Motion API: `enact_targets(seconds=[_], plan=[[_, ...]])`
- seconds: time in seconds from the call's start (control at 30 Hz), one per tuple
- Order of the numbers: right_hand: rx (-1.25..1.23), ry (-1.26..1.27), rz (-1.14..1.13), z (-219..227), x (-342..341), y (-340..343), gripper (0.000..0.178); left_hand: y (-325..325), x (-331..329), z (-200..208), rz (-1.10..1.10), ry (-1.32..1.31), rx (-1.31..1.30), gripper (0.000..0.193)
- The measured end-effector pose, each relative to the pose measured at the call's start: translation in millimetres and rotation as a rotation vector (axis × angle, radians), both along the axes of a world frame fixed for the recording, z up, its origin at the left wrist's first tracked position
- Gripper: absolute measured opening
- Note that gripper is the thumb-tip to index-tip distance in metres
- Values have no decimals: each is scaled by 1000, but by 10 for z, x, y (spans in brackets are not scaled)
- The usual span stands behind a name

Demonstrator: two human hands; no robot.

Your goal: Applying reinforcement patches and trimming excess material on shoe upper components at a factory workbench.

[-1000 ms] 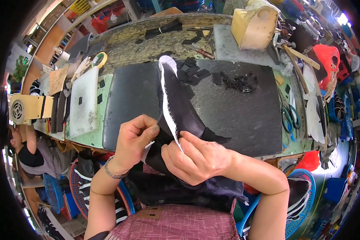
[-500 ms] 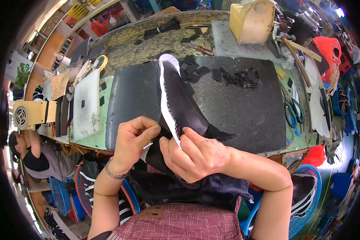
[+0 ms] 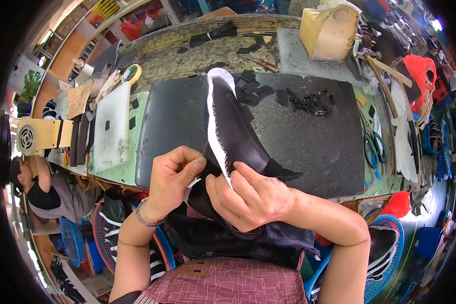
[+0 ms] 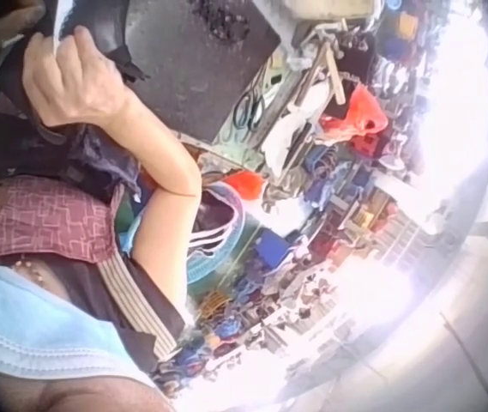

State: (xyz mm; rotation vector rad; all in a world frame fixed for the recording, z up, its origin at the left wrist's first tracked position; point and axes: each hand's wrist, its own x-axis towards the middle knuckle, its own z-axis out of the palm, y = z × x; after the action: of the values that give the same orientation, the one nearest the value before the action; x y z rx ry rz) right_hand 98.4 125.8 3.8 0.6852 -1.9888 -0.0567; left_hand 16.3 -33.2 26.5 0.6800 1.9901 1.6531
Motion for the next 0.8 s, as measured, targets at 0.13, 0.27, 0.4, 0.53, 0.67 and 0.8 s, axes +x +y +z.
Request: enact_targets(seconds=[0.13,0.27,0.4,0.53,0.67,0.8], plan=[[20,-65,123,23,28,36,18,-4,38,-76,-13,179,49,9],[21,-66,161,-5,66,8,15,-52,-47,-111,-34,-50,102,9],[-30,-66,130,-54,79,13,13,-48,-119,-134,-128,-224,166,9],[-36,-38,119,-60,76,19,14,-62,-116,-129,-142,-289,209,10],[-10,-50,118,-63,95,30,14,-65,-103,-132,-131,-251,194,9],[1,-35,91,2,59,23,16,-56,-80,14,-142,-192,3,9]])
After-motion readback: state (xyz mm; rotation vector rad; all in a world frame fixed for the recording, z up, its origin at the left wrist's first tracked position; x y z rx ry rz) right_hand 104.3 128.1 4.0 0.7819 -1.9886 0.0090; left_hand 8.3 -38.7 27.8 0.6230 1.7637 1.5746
